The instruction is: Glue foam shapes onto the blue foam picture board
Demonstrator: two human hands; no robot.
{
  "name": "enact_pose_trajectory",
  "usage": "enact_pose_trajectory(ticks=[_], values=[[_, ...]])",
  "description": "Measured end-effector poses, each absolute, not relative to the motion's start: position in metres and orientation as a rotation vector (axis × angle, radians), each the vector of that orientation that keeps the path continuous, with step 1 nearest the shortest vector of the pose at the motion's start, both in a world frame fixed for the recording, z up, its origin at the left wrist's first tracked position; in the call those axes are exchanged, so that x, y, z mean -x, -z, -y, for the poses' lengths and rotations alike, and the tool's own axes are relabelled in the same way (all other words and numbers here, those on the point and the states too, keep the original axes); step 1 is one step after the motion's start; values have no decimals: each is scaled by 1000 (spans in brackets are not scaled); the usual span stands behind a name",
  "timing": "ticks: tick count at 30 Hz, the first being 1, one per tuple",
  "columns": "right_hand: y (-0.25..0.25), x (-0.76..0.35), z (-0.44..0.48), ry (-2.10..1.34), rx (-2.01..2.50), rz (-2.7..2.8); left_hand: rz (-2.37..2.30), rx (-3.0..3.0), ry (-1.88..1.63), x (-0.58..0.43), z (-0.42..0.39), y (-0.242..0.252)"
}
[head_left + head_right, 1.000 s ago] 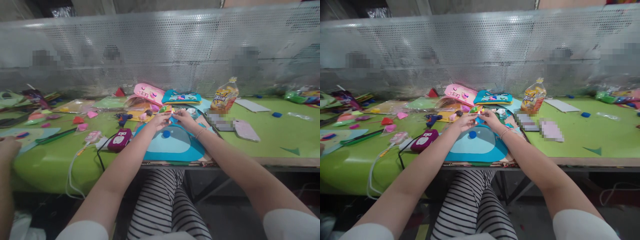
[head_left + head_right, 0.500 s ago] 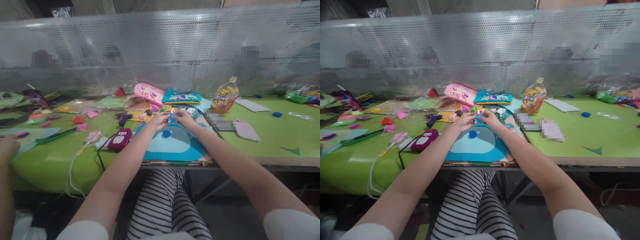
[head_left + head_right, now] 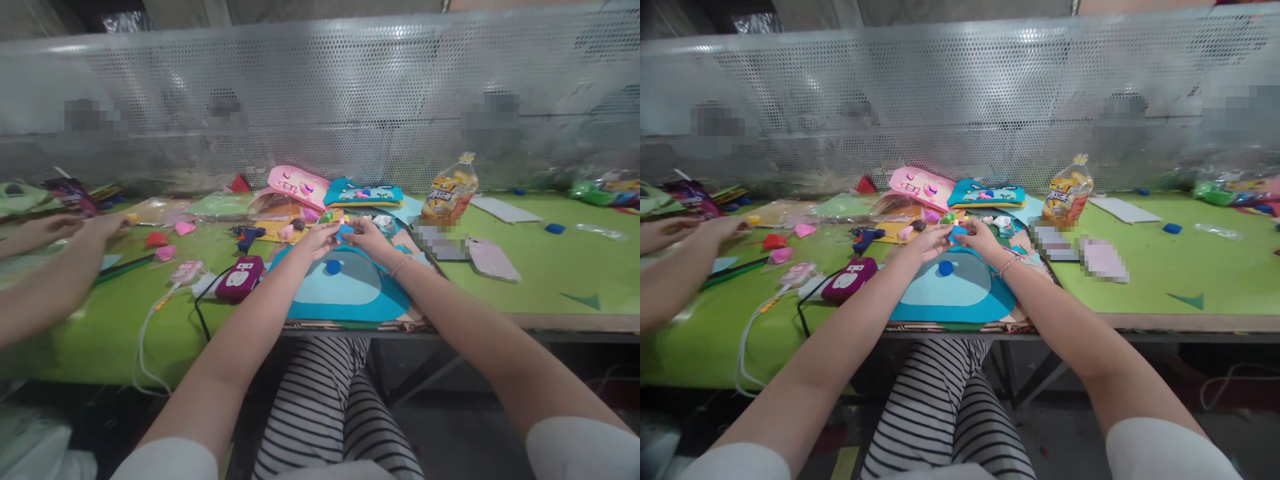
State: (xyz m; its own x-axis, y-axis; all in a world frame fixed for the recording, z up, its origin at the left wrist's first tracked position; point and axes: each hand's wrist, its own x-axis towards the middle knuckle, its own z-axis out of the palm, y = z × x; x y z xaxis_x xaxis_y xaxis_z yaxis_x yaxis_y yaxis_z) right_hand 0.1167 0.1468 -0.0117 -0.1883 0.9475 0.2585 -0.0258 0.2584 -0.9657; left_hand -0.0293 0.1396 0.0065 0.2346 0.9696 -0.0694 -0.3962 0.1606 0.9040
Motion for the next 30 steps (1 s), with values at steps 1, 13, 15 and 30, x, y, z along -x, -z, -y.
enact_pose_trajectory(ticks=[1, 13, 15, 30], values=[[12, -117, -147, -1140, 910, 1460, -803, -912, -1134, 29, -139, -7], [11, -115, -145, -1143, 904, 1469, -806, -883, -1172, 29, -142, -4], [11, -116, -145, -1151, 892, 1465, -801, -871, -1178, 29, -142, -4], [13, -118, -147, -1201, 863, 1438, -830, -905, -1218, 29, -141, -2]])
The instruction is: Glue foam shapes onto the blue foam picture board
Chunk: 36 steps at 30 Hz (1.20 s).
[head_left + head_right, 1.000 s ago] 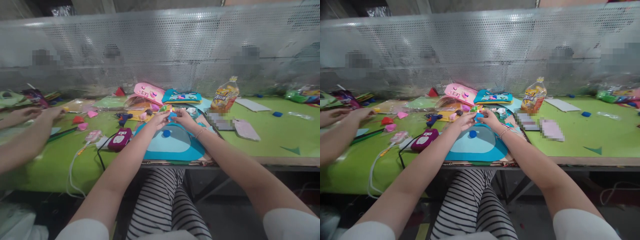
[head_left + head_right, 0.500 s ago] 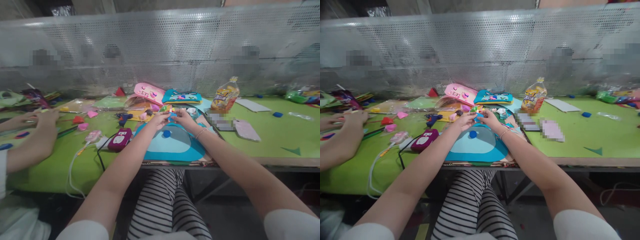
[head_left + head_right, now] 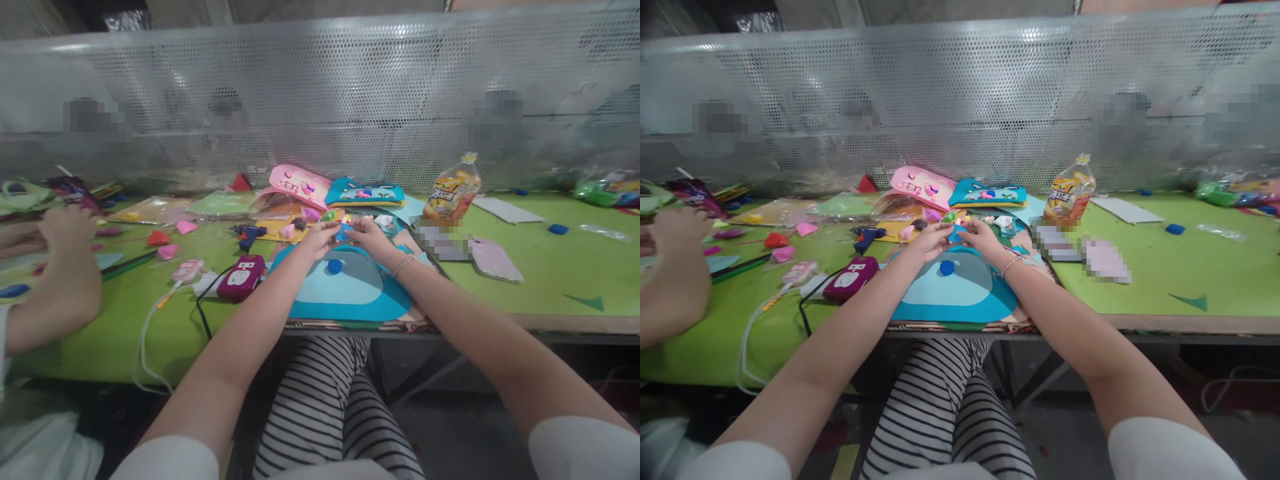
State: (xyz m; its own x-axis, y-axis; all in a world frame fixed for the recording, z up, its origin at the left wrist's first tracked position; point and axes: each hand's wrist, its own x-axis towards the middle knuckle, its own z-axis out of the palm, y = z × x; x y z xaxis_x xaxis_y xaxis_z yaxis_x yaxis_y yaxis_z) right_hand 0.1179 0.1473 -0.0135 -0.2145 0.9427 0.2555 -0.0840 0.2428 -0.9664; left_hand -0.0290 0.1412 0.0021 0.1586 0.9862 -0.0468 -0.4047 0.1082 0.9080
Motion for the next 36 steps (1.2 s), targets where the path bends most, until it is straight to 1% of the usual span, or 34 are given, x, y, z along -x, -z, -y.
enact_pose_trajectory(ticks=[7, 19, 28, 33, 36], values=[[16, -118, -148, -1273, 814, 1406, -853, -908, -1262, 26, -143, -1], [14, -115, -145, -1275, 896, 1396, -810, -848, -1262, 25, -143, -2], [13, -117, -146, -1245, 909, 1419, -797, -918, -1188, 27, -139, -4], [14, -118, -147, -1218, 879, 1440, -866, -934, -1105, 31, -140, -4], [15, -119, -149, -1201, 865, 1429, -862, -931, -1117, 32, -141, -3]])
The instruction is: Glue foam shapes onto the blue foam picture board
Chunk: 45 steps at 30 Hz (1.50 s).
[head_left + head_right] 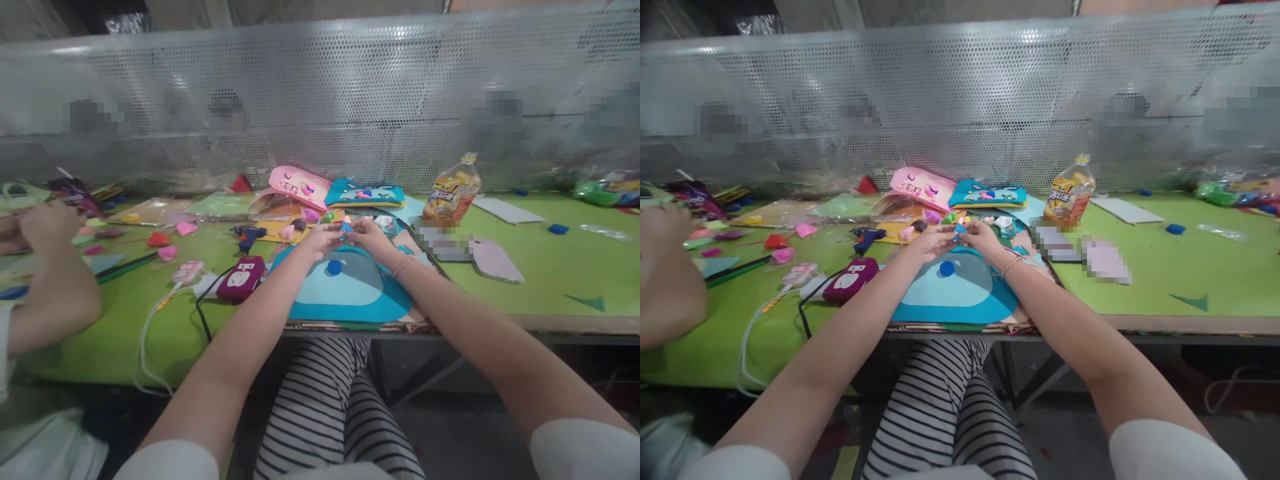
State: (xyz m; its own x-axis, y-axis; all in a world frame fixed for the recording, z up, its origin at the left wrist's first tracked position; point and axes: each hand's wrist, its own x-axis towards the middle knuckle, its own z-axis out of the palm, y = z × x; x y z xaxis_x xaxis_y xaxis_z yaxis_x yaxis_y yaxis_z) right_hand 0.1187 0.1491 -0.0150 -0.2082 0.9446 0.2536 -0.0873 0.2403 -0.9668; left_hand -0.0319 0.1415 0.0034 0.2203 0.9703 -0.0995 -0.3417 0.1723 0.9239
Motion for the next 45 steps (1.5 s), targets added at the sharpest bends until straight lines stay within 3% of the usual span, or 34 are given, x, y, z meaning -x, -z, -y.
enact_pose_trajectory(ticks=[34, 45], values=[[19, -117, -154, -990, 811, 1424, -817, -847, -1154, 30, -143, -5], [15, -117, -150, -1320, 694, 1259, -764, -854, -1165, 31, -143, -4]])
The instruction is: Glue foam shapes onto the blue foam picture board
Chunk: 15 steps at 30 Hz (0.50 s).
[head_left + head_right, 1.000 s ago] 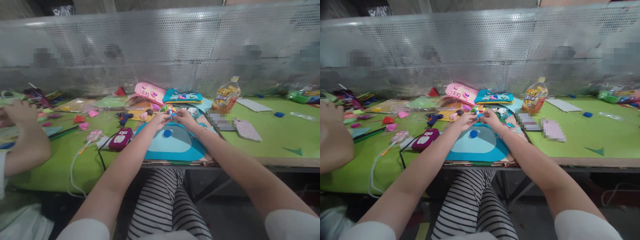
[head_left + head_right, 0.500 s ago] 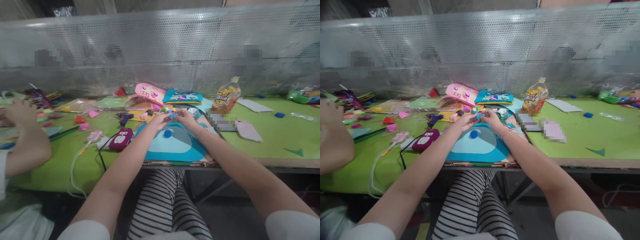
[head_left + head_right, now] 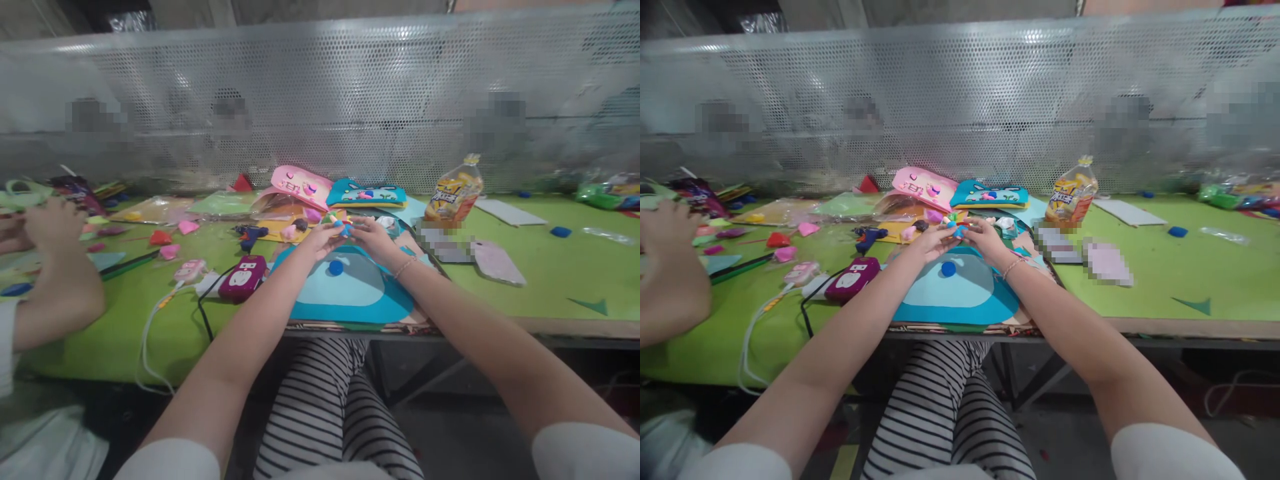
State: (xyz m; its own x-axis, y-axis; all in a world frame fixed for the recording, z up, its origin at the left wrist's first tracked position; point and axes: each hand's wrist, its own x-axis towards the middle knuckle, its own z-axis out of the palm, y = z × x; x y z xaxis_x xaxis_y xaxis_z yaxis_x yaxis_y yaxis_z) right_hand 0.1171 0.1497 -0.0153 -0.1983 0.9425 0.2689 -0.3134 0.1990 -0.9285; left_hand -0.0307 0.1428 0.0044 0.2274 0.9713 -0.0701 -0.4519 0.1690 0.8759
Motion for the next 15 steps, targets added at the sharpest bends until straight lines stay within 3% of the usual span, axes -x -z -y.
enact_pose_trajectory(ticks=[15], values=[[13, -118, -150, -1262, 689, 1221, -810, -892, -1182, 30, -140, -5]])
